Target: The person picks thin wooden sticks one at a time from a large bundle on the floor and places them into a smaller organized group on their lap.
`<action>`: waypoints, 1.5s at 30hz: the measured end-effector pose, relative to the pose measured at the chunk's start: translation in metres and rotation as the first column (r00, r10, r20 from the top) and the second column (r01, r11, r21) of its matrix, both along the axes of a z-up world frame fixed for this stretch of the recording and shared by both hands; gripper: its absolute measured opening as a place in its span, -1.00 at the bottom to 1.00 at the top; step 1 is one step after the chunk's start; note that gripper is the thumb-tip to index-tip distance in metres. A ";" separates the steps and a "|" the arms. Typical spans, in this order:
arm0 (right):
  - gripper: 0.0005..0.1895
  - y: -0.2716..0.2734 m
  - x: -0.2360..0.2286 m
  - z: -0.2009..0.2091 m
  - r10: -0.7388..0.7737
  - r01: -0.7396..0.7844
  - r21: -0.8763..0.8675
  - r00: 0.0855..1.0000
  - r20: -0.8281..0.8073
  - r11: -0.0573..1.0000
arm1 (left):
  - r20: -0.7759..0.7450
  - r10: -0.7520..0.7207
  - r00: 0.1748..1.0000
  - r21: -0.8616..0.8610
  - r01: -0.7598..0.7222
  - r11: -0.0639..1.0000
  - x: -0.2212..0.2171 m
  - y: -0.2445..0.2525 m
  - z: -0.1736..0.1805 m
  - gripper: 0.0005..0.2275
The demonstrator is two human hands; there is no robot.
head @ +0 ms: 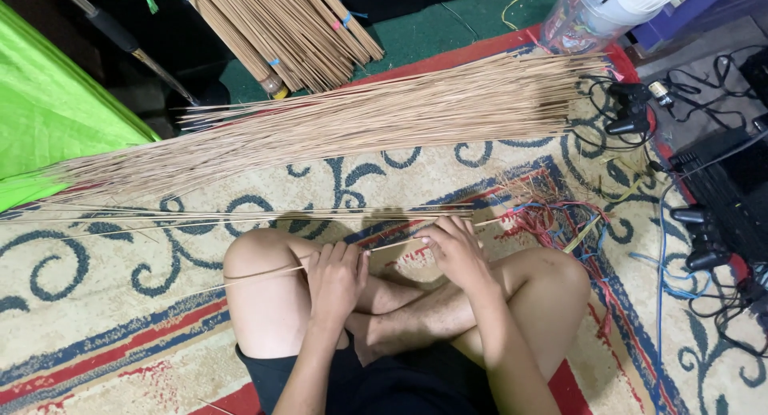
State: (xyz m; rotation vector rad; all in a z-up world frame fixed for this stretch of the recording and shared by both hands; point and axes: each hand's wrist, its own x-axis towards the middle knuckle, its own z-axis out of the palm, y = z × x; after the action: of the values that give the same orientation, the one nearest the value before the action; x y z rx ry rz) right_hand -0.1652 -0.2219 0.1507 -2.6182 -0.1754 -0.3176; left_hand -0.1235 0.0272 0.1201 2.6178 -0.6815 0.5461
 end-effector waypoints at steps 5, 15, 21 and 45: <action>-0.98 -0.037 0.001 -0.037 -0.139 0.140 -0.035 0.990 0.031 0.989 | -0.013 0.045 0.999 0.012 -0.045 0.999 0.016 0.018 -0.001 -0.81; -0.89 -0.066 0.003 -0.056 -0.301 0.294 -0.087 0.949 -0.089 0.952 | -0.045 -0.099 0.994 0.084 0.102 0.991 0.070 0.007 -0.035 -0.78; -0.92 -0.032 0.011 -0.059 -0.186 0.183 -0.035 0.976 -0.117 0.982 | -0.073 -0.205 0.976 0.114 0.212 0.971 0.084 -0.008 -0.086 -0.80; -0.76 -0.051 0.020 -0.102 -0.243 0.218 -0.129 0.943 -0.228 0.967 | -0.059 -0.232 0.971 0.202 0.239 0.950 0.095 0.000 -0.105 -0.82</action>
State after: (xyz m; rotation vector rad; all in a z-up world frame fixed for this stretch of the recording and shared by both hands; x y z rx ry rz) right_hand -0.1450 -0.2731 0.0483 -2.7554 0.2057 -0.0655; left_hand -0.0282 0.0274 0.0153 2.6735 -1.0753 0.3742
